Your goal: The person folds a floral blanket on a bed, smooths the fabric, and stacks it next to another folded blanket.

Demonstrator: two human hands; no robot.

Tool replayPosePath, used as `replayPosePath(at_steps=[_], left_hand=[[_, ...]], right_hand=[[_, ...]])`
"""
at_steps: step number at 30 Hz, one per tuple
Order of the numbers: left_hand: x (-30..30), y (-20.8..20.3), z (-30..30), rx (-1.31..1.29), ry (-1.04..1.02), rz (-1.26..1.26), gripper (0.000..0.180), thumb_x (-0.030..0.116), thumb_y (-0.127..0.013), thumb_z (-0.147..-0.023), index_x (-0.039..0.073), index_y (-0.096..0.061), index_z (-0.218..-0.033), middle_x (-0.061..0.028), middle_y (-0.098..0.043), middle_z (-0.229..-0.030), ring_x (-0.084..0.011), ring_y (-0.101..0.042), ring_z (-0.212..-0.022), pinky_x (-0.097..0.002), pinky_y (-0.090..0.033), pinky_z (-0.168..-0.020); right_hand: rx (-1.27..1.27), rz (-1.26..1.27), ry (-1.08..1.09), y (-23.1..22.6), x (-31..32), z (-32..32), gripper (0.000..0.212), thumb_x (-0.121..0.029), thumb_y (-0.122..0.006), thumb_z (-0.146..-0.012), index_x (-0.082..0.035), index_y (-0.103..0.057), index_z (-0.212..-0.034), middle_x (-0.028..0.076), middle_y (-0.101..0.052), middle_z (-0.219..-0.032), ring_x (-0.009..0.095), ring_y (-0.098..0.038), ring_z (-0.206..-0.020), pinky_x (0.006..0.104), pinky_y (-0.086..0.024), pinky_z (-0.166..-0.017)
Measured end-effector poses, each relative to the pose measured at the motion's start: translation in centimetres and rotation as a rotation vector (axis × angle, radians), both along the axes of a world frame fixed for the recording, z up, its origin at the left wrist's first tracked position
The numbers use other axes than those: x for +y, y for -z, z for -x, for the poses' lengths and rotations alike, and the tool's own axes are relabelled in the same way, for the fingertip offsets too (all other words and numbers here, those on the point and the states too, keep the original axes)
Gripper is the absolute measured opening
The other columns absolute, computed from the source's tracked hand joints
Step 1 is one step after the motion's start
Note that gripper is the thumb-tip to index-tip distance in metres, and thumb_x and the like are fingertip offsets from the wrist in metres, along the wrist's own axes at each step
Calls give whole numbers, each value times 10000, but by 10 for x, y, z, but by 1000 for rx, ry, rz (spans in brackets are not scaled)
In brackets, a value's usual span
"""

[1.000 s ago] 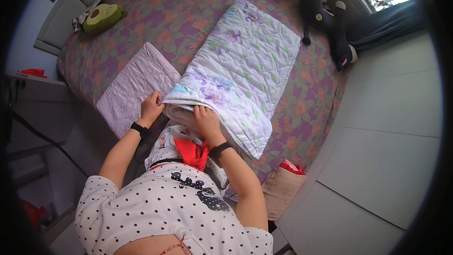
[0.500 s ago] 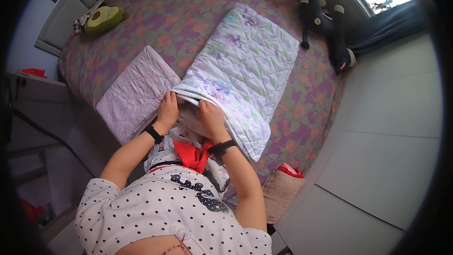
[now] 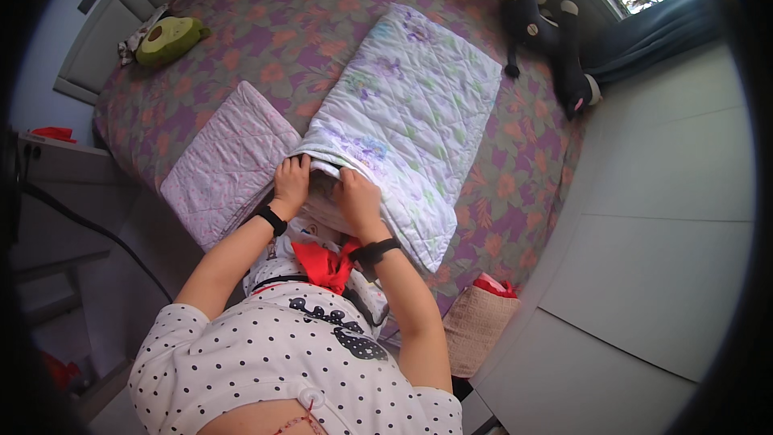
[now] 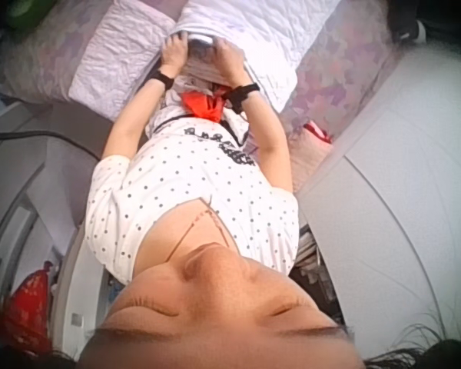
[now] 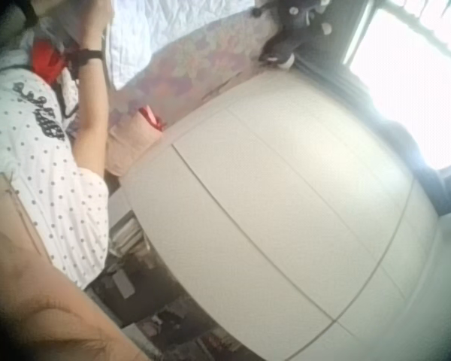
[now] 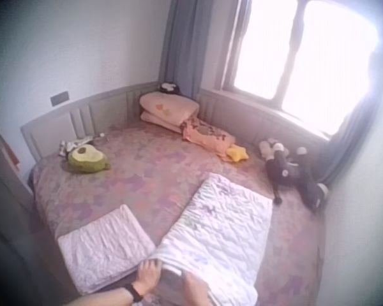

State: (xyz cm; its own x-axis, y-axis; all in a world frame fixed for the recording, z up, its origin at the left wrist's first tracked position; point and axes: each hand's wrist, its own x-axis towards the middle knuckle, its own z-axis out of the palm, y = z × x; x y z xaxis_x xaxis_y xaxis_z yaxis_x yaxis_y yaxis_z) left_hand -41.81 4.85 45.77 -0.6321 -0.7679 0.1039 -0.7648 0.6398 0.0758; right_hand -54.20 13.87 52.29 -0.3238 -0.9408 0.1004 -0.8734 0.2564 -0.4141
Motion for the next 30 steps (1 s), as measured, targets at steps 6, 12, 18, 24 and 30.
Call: replayPosePath(at_steps=[6,12,18,24,30], left_hand=[[-5,-16,-34,299,304,-101,238,61,-487,-699,75,-500,-936,-106,-510,-867,-259,-529,-768,-341,-462,-602],[1,-12,-51,328,269,-110,281,29,-501,-678,42,-493,-959,-102,-495,-836,-262,-551,-749,-342,-476,-588],[2,-10,-45,287,225,-161,247,42,-519,-670,55,-494,-915,-105,-490,-821,-258,-541,-768,-345,-474,-589],[-10,-18,-66,349,316,-216,145,3,-504,-656,43,-506,-794,-126,-497,-820,-282,-535,-770,-370,-463,-584],[-5,-8,-80,228,291,-282,110,10,-475,-684,44,-514,-781,-128,-515,-751,-292,-554,-711,-377,-463,-577]], right_hand=[[-229,106,64,-12,8,21,215,-147,-517,-726,-51,-578,-908,126,-574,-804,306,-564,-721,380,-448,-628],[-164,84,-49,4,15,7,212,-146,-575,-688,-111,-573,-897,72,-573,-780,273,-567,-685,364,-454,-574],[-13,122,-77,13,19,1,226,-134,-605,-661,-103,-555,-880,57,-558,-742,245,-562,-635,358,-448,-528],[113,124,-127,30,29,-10,255,-116,-548,-696,-49,-519,-941,85,-548,-763,252,-559,-648,354,-455,-547],[-115,-645,-78,36,82,-2,245,-67,-448,-735,-20,-537,-959,156,-597,-781,278,-591,-706,392,-466,-595]])
